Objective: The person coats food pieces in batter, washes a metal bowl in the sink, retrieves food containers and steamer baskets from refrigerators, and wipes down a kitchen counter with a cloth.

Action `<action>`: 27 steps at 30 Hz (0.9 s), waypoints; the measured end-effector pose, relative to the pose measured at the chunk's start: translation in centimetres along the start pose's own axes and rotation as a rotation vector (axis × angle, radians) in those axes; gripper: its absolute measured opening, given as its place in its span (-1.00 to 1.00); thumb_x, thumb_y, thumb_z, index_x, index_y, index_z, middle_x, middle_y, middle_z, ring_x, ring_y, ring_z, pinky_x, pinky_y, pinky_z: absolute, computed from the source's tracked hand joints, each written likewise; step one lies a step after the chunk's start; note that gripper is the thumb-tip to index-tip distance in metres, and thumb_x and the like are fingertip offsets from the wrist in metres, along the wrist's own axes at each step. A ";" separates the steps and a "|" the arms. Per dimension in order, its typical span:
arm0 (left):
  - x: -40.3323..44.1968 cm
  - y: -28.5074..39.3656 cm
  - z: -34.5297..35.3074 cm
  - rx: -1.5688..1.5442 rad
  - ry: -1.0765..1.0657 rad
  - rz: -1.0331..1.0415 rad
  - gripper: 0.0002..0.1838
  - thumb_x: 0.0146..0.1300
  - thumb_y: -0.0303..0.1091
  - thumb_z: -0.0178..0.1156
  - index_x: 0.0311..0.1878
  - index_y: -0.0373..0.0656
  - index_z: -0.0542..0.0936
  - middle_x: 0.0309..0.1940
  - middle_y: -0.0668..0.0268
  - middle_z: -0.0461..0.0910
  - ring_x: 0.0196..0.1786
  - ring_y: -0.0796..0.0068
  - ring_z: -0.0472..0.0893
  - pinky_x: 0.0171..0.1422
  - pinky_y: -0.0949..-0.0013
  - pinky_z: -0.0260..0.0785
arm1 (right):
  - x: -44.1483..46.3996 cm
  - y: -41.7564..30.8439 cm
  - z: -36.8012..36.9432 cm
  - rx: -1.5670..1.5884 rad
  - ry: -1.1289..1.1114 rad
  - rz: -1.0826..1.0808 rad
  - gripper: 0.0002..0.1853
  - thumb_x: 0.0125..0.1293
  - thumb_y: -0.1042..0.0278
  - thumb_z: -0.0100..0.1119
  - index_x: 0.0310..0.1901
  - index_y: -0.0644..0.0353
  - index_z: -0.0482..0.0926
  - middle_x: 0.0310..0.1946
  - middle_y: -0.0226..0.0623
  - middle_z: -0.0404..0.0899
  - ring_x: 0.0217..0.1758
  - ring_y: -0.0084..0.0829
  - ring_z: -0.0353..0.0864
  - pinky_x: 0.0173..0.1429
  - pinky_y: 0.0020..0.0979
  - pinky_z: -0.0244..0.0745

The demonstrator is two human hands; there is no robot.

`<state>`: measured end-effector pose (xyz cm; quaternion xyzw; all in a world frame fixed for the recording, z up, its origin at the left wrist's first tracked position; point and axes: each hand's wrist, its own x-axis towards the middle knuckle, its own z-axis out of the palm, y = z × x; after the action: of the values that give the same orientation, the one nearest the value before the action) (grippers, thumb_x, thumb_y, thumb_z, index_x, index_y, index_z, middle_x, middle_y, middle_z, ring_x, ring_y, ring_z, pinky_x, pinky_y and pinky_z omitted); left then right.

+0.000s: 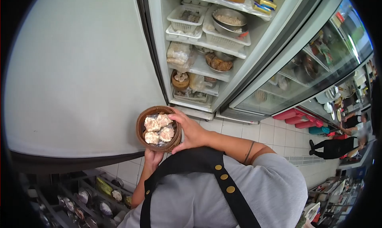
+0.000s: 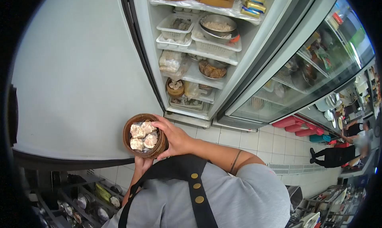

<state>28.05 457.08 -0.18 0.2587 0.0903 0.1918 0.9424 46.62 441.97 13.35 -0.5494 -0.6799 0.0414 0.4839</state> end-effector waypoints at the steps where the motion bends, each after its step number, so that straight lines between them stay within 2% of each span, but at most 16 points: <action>1: 0.1 -0.2 -0.2 -0.006 -0.010 0.007 -0.20 0.41 0.13 0.14 0.57 -0.05 0.16 0.53 0.23 0.24 0.52 0.15 0.30 0.59 -0.06 0.19 | -0.1 0.3 -0.2 0.008 -0.008 0.012 0.36 -0.31 -0.10 0.74 0.50 0.05 0.01 0.51 0.24 0.00 0.55 0.25 0.11 0.52 -0.03 0.27; 9: 0.7 -0.8 0.8 -0.001 0.082 0.023 -0.25 0.46 0.18 0.04 0.56 -0.02 0.19 0.52 0.23 0.27 0.50 0.16 0.33 0.56 -0.07 0.23 | 1.3 0.9 -2.2 0.042 -0.046 0.048 0.36 -0.33 -0.12 0.74 0.49 0.02 0.01 0.50 0.23 0.00 0.53 0.25 0.15 0.48 -0.03 0.33; 17: 5.3 0.0 6.1 -0.076 0.145 0.091 -0.28 0.42 -0.01 0.18 0.54 -0.05 0.21 0.49 0.21 0.30 0.49 0.16 0.35 0.57 -0.06 0.23 | 3.3 3.9 -6.2 0.043 -0.003 0.014 0.34 -0.34 -0.15 0.74 0.47 -0.03 0.04 0.47 0.22 0.07 0.48 0.26 0.23 0.45 0.00 0.35; 21: 8.0 -0.1 8.5 -0.128 0.143 0.084 -0.30 0.43 -0.04 0.18 0.54 -0.05 0.22 0.49 0.20 0.30 0.48 0.15 0.36 0.56 -0.07 0.25 | 4.0 6.3 -8.2 0.114 0.009 -0.004 0.38 -0.32 -0.14 0.75 0.50 0.05 0.00 0.49 0.22 0.05 0.53 0.22 0.17 0.53 -0.03 0.24; 23: 7.6 -0.7 9.3 -0.115 0.149 0.085 -0.27 0.41 -0.02 0.21 0.54 -0.05 0.22 0.49 0.20 0.31 0.48 0.15 0.36 0.56 -0.07 0.25 | 4.1 4.8 -9.4 0.166 0.003 0.035 0.41 -0.33 -0.14 0.75 0.51 0.09 -0.03 0.49 0.23 0.04 0.56 0.21 0.13 0.56 -0.04 0.18; 25: 9.1 -1.3 8.5 -0.025 0.105 0.088 -0.24 0.38 0.02 0.24 0.53 -0.05 0.22 0.48 0.19 0.32 0.48 0.16 0.36 0.56 -0.06 0.25 | 4.4 5.2 -9.9 0.177 0.063 0.111 0.41 -0.33 -0.11 0.76 0.51 0.09 -0.03 0.47 0.23 0.08 0.56 0.20 0.13 0.56 -0.05 0.18; 26: 9.9 -1.5 8.5 0.019 0.106 0.113 -0.21 0.35 0.05 0.26 0.53 -0.05 0.23 0.48 0.20 0.32 0.48 0.16 0.36 0.56 -0.05 0.25 | 4.4 6.0 -9.7 0.053 0.081 0.076 0.45 -0.35 -0.15 0.77 0.49 0.14 -0.07 0.44 0.15 0.17 0.52 0.21 0.18 0.57 0.01 0.13; 27: 10.6 -1.6 8.4 0.018 0.093 0.114 -0.21 0.35 0.05 0.26 0.53 -0.05 0.23 0.48 0.20 0.32 0.48 0.16 0.36 0.56 -0.05 0.25 | 4.6 6.2 -9.9 0.041 0.083 0.071 0.45 -0.35 -0.15 0.77 0.49 0.14 -0.07 0.44 0.15 0.17 0.52 0.21 0.18 0.57 0.01 0.13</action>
<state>40.46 456.36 5.41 0.2625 0.1206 0.2559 0.9225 58.33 443.32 17.75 -0.5644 -0.6382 0.0495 0.5212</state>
